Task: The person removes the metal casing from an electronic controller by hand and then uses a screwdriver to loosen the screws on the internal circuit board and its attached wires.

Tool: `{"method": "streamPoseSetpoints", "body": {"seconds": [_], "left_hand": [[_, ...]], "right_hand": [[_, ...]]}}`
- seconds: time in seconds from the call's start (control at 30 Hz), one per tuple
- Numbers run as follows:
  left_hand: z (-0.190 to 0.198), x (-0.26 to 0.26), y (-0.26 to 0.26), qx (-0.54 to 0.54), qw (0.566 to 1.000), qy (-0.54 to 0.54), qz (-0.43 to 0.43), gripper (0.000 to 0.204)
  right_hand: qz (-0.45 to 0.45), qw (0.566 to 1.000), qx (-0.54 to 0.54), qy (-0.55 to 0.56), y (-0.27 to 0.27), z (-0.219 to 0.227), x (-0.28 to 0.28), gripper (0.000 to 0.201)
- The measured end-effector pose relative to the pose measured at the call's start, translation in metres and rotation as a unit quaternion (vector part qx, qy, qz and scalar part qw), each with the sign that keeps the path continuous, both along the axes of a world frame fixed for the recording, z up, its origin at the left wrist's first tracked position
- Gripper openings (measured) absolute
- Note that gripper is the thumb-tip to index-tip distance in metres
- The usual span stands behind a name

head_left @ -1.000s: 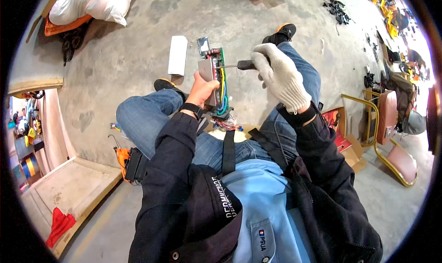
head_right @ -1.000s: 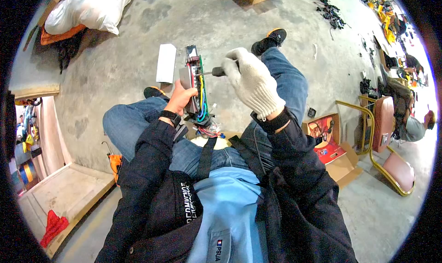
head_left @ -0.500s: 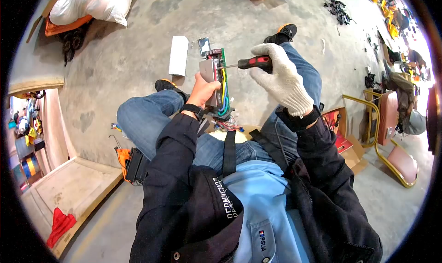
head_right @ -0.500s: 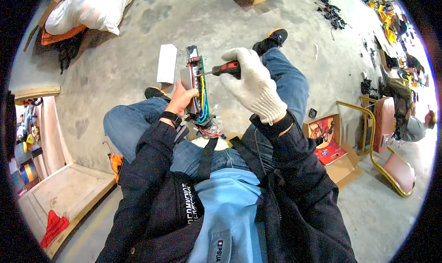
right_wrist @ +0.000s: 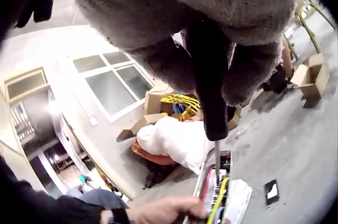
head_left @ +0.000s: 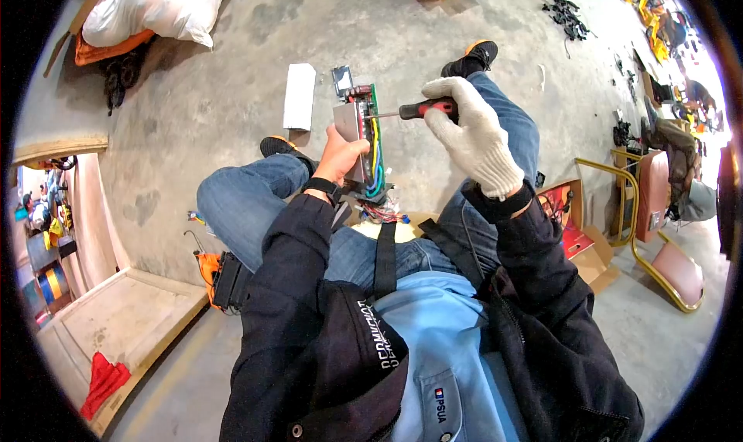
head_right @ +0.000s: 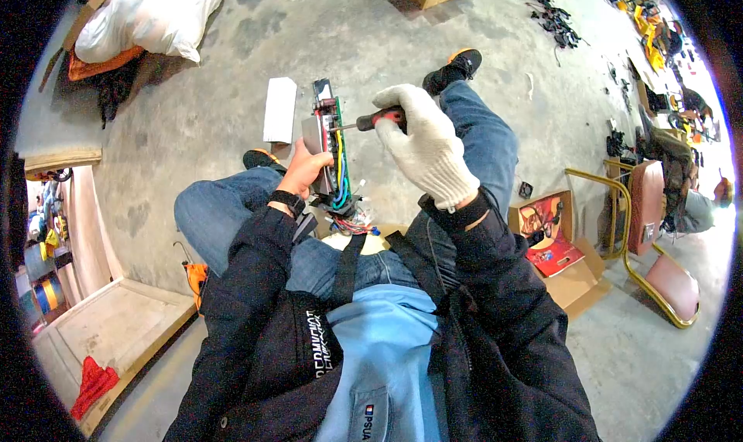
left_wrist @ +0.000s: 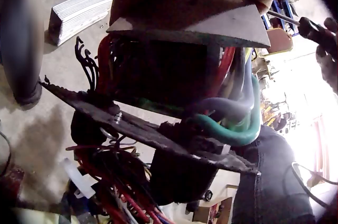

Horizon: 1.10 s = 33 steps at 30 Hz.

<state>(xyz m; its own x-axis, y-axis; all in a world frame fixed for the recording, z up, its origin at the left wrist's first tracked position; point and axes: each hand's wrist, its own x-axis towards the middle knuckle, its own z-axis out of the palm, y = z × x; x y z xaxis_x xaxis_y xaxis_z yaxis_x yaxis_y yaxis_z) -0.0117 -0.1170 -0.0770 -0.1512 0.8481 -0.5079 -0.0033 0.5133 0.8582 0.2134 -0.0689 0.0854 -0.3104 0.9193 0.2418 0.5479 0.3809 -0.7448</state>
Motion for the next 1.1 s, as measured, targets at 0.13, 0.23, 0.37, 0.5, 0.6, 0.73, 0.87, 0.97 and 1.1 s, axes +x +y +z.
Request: {"method": "streamPoseSetpoints", "body": {"seconds": [0.13, 0.23, 0.37, 0.5, 0.6, 0.73, 0.87, 0.97, 1.1], "left_hand": [[0.005, 0.001, 0.0, -0.017, 1.0, -0.01, 0.006, 0.067], [0.013, 0.002, 0.0, -0.02, 1.0, -0.022, 0.008, 0.066], [0.01, 0.0, -0.001, -0.015, 0.999, -0.031, 0.007, 0.066], [0.007, 0.0, 0.0, -0.021, 1.0, -0.019, 0.008, 0.068], [0.0, 0.0, 0.001, -0.013, 1.0, -0.01, 0.009, 0.069], [0.0, 0.0, -0.001, -0.013, 1.0, -0.012, 0.012, 0.067], [0.011, 0.001, -0.001, -0.014, 0.999, -0.031, 0.006, 0.066], [0.018, 0.002, -0.001, -0.019, 0.999, -0.031, 0.017, 0.064], [0.013, 0.002, -0.001, -0.009, 0.999, -0.034, 0.017, 0.062]], "right_hand": [[0.011, 1.0, 0.008, 0.003, -0.004, 0.005, -0.003, 0.027], [-0.018, 0.999, -0.028, -0.023, -0.005, 0.003, -0.002, 0.027], [0.016, 1.0, -0.006, -0.006, -0.001, 0.004, 0.0, 0.027], [-0.045, 0.997, -0.029, -0.053, -0.004, 0.006, -0.007, 0.025], [-0.007, 0.999, -0.041, -0.005, 0.001, -0.001, -0.002, 0.027], [0.014, 1.0, -0.017, -0.02, -0.005, 0.01, -0.002, 0.023], [-0.04, 0.994, -0.098, -0.006, -0.003, -0.002, -0.001, 0.026], [0.02, 0.998, -0.046, 0.023, -0.002, 0.001, 0.002, 0.029], [0.01, 1.0, 0.009, -0.007, -0.006, 0.007, -0.004, 0.029]]}}
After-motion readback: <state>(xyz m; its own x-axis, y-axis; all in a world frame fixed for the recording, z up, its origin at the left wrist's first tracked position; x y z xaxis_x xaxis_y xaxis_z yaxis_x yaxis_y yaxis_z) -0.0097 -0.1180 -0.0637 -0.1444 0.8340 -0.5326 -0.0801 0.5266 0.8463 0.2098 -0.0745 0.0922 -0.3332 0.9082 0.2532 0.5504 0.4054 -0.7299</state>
